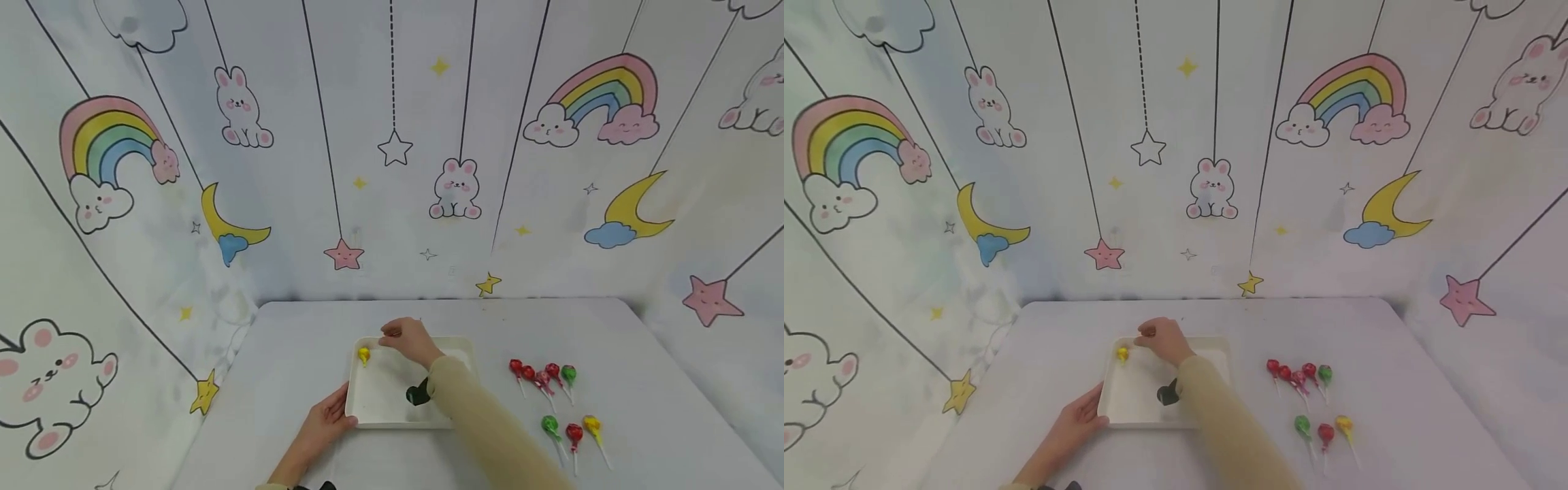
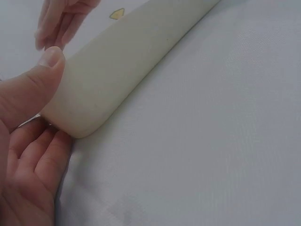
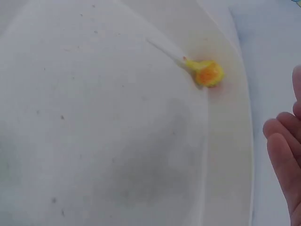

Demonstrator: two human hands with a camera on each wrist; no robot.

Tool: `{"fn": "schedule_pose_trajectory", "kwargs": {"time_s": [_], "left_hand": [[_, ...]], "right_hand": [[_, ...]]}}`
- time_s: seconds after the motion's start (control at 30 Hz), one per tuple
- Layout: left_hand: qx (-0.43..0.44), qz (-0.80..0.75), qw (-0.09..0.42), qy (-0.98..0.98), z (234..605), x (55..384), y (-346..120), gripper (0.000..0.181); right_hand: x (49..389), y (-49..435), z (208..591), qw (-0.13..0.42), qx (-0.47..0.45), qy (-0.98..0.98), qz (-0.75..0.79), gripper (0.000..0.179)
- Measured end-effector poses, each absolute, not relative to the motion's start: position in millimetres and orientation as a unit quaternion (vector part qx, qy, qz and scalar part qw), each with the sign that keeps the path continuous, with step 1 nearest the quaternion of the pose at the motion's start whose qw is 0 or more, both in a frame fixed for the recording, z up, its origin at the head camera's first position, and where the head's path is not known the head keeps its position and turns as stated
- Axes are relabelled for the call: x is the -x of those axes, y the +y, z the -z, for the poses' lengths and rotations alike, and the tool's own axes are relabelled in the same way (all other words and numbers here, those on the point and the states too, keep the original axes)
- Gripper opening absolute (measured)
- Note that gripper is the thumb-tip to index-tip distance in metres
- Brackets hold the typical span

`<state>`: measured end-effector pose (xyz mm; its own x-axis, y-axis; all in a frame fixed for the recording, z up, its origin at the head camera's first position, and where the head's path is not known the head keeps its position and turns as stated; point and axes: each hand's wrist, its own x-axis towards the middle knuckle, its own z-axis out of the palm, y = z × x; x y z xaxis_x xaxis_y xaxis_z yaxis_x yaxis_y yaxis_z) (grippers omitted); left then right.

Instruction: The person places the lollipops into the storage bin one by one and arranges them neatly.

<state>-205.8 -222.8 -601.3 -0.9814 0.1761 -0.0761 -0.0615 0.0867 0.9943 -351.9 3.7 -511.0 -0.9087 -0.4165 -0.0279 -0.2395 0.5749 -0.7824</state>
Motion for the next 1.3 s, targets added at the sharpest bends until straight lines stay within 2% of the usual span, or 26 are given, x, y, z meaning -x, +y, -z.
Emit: {"fn": "schedule_pose_trajectory", "kwargs": {"time_s": [0.17,0.33,0.6,0.77,1.07,1.3], "left_hand": [[-0.022,-0.676,0.083,0.732,600,204,-223,0.080],[-0.006,-0.670,0.080,0.738,601,202,-227,0.081],[0.024,-0.648,0.078,0.757,592,198,-237,0.081],[0.043,-0.643,0.076,0.761,589,197,-241,0.081],[0.039,-0.657,0.096,0.747,590,199,-230,0.084],[0.015,-0.667,0.104,0.738,593,206,-215,0.083]], "right_hand": [[360,58,505,0.121,0.195,0.842,0.488,0.038],[361,132,504,0.147,0.182,0.820,0.522,0.041],[357,254,515,0.130,0.154,0.860,0.468,0.045],[348,312,533,0.106,0.113,0.889,0.430,0.046],[328,359,559,0.105,0.048,0.913,0.391,0.044],[316,379,565,0.073,0.045,0.929,0.360,0.041]]}}
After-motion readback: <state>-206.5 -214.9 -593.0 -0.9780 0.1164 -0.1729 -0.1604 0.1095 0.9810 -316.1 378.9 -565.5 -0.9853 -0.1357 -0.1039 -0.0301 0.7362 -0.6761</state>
